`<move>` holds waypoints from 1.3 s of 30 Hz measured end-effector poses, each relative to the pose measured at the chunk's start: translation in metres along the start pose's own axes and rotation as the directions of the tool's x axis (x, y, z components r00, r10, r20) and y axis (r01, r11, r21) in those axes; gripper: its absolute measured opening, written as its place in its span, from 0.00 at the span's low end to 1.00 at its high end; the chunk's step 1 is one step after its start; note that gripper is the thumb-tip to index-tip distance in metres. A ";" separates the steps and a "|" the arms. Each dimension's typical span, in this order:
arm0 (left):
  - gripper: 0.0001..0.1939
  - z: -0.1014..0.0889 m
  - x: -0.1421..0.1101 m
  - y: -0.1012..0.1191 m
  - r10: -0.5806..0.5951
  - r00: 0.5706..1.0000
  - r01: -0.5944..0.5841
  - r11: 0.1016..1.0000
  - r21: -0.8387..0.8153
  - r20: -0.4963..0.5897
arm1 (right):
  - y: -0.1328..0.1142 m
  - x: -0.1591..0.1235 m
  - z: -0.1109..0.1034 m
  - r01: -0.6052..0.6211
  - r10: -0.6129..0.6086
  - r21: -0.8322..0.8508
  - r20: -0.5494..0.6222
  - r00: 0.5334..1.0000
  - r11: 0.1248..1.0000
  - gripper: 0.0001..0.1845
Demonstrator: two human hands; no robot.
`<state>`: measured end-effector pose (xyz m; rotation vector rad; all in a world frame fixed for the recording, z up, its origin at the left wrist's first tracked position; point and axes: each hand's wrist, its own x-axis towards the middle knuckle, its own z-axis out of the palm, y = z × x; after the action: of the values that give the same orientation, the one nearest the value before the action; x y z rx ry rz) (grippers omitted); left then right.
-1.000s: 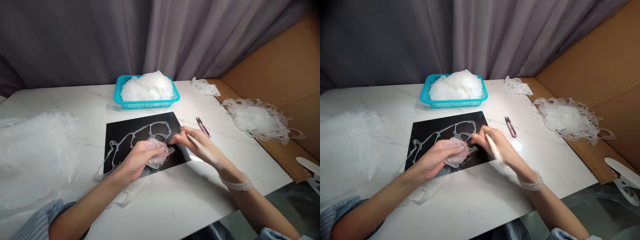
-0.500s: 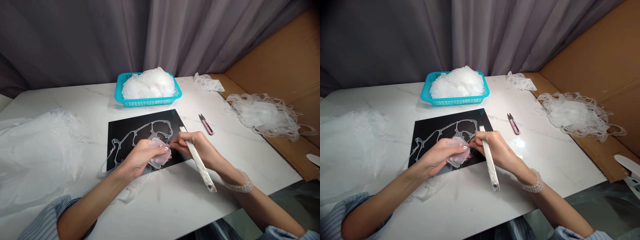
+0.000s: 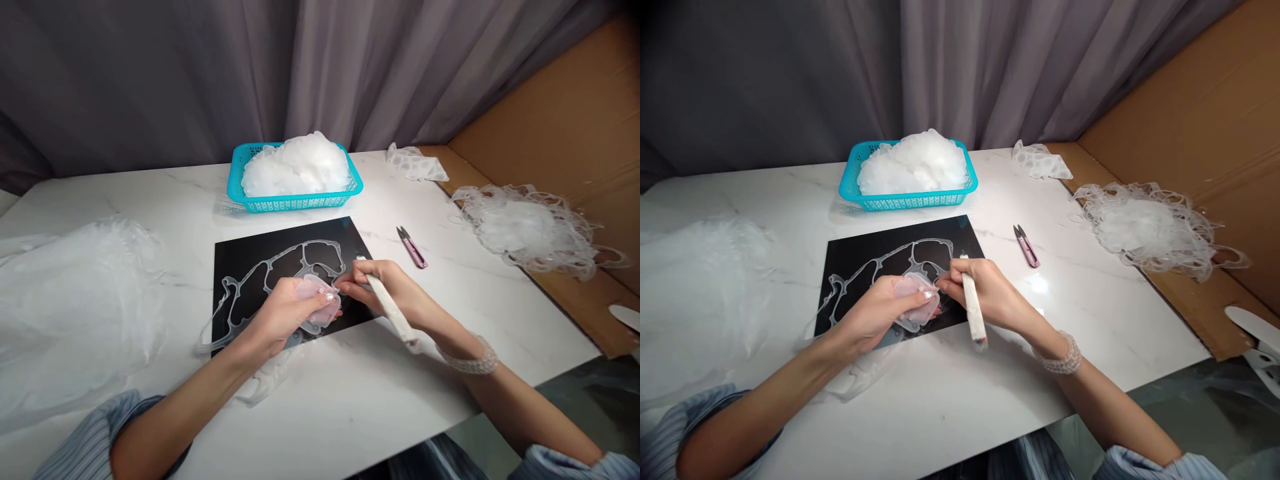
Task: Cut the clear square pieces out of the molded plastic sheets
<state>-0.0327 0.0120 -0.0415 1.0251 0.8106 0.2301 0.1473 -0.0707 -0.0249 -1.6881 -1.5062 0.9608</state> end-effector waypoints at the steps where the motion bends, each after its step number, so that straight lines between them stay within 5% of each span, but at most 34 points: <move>1: 0.07 0.001 0.000 0.000 0.030 1.000 -0.029 0.999 0.042 -0.007 | -0.002 0.000 0.000 -0.021 0.019 0.055 0.027 0.999 0.998 0.21; 7: 0.09 0.004 -0.002 0.002 0.176 0.984 -0.159 0.950 0.269 -0.040 | 0.000 0.005 0.010 -0.028 0.033 0.338 -0.011 0.999 0.941 0.27; 11: 0.10 0.007 -0.007 0.001 0.286 0.953 -0.218 0.876 0.430 -0.099 | 0.001 0.002 0.016 0.013 0.030 0.345 -0.120 0.992 0.938 0.27; 15: 0.07 0.010 -0.012 0.000 0.515 0.844 -0.356 0.748 0.560 -0.150 | 0.001 0.001 0.021 0.035 -0.006 0.134 -0.208 0.978 0.990 0.24; 18: 0.05 0.007 -0.015 0.008 0.607 0.761 -0.446 0.745 0.495 -0.229 | 0.009 0.004 0.015 0.023 -0.035 -0.046 -0.271 0.962 0.999 0.22; 23: 0.11 0.004 -0.023 0.032 0.433 0.894 -0.421 0.899 0.119 -0.112 | 0.020 0.007 -0.019 -0.044 -0.013 -0.114 -0.454 0.891 0.992 0.21; 27: 0.13 0.007 -0.029 0.037 0.400 0.916 -0.399 0.917 0.022 -0.032 | -0.002 -0.005 -0.024 -0.017 -0.061 -0.124 -0.595 0.802 0.992 0.21; 33: 0.11 0.009 -0.032 0.031 0.469 0.881 -0.459 0.880 0.126 -0.063 | -0.052 -0.019 0.003 0.168 -0.082 0.246 -0.326 0.942 0.955 0.27; 39: 0.08 0.012 -0.033 0.030 0.461 0.885 -0.448 0.880 0.157 -0.061 | -0.047 -0.017 0.010 0.167 -0.011 0.547 -0.276 0.961 0.821 0.29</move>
<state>-0.0415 0.0032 0.0028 1.3396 0.6679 0.6388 0.1147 -0.0829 0.0119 -1.2365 -0.9799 0.9683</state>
